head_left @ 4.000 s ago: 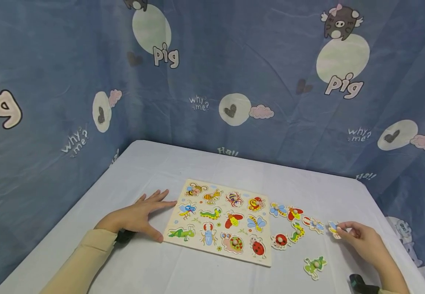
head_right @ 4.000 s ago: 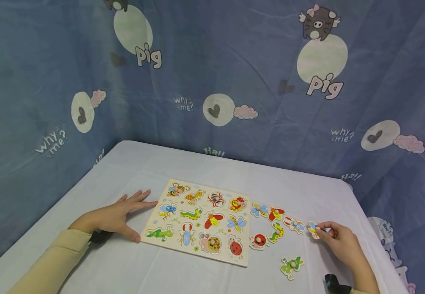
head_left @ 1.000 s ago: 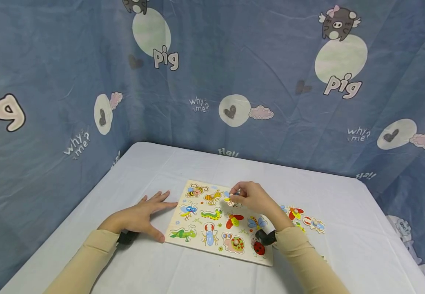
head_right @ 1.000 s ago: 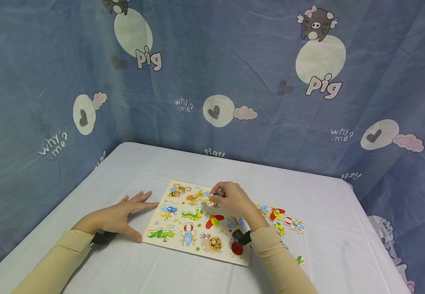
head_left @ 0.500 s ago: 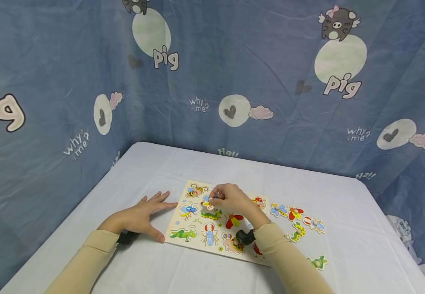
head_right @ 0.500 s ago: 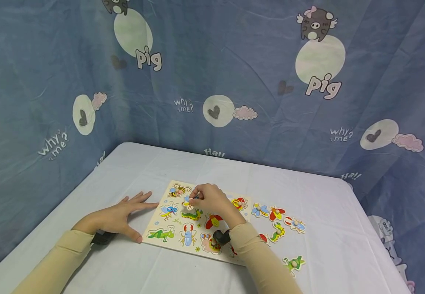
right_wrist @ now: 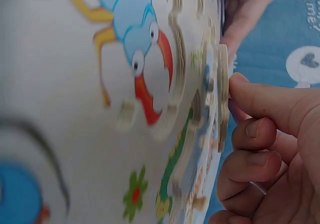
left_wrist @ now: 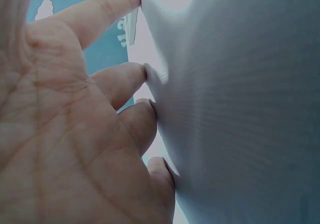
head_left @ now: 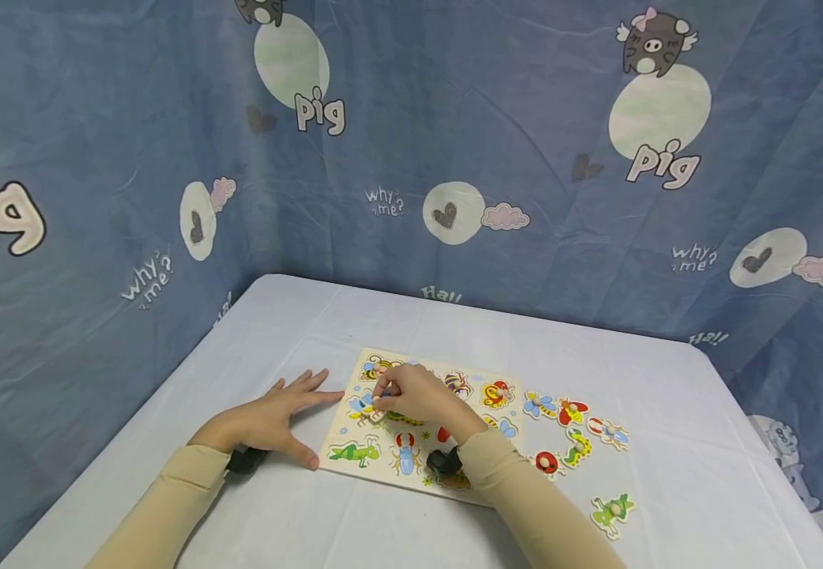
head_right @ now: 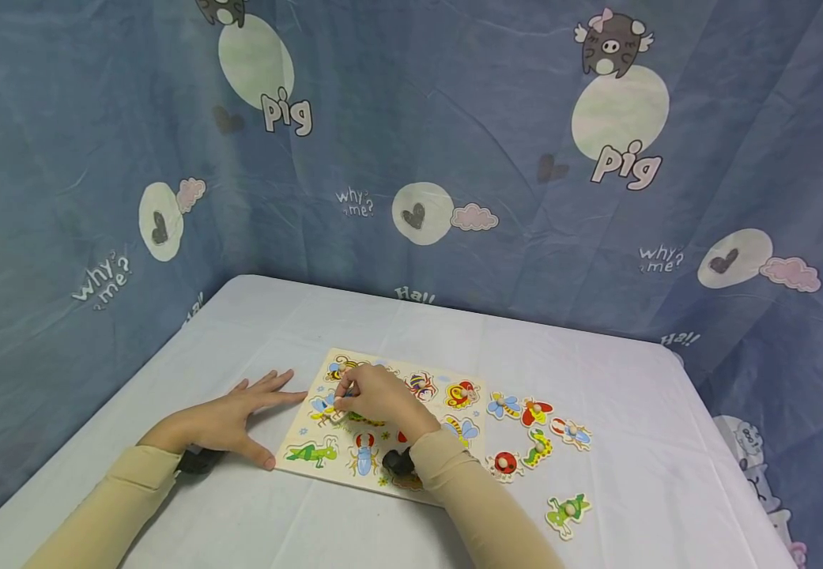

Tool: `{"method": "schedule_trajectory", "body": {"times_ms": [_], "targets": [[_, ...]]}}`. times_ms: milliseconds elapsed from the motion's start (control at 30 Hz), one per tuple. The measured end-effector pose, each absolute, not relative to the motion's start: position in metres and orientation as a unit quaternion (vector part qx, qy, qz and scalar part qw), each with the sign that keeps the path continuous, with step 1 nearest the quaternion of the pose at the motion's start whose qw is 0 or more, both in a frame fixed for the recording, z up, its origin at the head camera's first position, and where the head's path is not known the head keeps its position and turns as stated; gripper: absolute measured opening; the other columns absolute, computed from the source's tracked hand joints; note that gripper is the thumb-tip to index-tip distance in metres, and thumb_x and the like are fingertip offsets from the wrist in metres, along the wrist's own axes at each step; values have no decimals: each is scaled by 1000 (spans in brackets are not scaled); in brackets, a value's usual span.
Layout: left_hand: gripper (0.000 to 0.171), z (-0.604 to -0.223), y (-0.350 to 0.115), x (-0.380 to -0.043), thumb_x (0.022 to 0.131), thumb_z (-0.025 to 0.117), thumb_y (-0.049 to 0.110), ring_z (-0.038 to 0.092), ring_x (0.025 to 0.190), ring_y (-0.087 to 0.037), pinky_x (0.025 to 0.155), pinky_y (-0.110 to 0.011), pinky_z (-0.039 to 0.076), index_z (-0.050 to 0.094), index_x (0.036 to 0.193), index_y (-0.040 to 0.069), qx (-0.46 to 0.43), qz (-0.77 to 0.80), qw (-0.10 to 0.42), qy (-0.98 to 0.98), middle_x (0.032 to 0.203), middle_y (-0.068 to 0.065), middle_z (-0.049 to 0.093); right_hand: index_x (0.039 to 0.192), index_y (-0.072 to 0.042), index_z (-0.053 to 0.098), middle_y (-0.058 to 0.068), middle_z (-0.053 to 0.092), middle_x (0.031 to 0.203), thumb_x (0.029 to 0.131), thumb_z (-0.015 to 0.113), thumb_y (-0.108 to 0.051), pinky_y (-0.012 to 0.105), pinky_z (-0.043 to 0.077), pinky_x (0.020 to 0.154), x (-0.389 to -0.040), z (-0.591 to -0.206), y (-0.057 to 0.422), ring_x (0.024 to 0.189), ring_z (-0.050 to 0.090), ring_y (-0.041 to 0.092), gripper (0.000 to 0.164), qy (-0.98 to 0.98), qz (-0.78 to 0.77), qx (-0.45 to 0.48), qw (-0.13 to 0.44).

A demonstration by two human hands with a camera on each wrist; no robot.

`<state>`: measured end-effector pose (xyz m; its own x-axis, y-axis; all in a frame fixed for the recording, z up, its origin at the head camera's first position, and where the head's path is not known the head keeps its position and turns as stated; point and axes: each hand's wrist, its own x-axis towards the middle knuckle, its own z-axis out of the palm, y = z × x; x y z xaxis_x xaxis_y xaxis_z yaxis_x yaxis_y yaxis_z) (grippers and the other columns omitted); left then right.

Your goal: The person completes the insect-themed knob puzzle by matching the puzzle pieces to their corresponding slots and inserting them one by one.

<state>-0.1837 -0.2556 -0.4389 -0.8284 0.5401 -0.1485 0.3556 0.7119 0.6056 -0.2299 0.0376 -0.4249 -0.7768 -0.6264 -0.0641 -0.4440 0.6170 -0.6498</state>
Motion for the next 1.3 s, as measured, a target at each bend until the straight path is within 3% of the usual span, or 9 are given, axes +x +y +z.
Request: {"method": "schedule_trajectory", "body": {"times_ms": [300, 667, 1133, 1300], "targets": [[109, -436, -254, -184, 70, 99, 49, 3, 165, -56, 123, -85, -2, 49, 163, 21, 253, 288, 158, 910, 179, -25, 14, 102, -18, 78, -8, 67, 80, 103, 75, -23, 20, 43, 61, -228, -424, 23, 62, 51, 5, 6, 890, -299, -315, 143], [109, -436, -254, -184, 71, 99, 49, 3, 164, -57, 122, -86, -1, 49, 163, 19, 258, 285, 155, 910, 179, -26, 14, 98, -19, 76, -8, 68, 82, 101, 77, -23, 20, 44, 62, -228, -426, 17, 64, 53, 5, 5, 893, -297, -306, 144], [110, -439, -254, -185, 70, 99, 50, 5, 165, -56, 123, -85, -1, 49, 163, 21, 255, 280, 150, 913, 179, -24, 15, 97, -19, 76, -7, 60, 64, 101, 77, -24, 20, 37, 54, -228, -427, 14, 53, 44, 7, 7, 895, -302, -292, 151], [109, -439, -254, -184, 70, 100, 48, 4, 165, -56, 123, -84, -3, 49, 163, 20, 250, 286, 156, 912, 179, -24, 15, 96, -20, 78, -7, 60, 65, 101, 78, -24, 20, 38, 55, -228, -428, 15, 54, 44, 7, 7, 895, -309, -285, 151]]}}
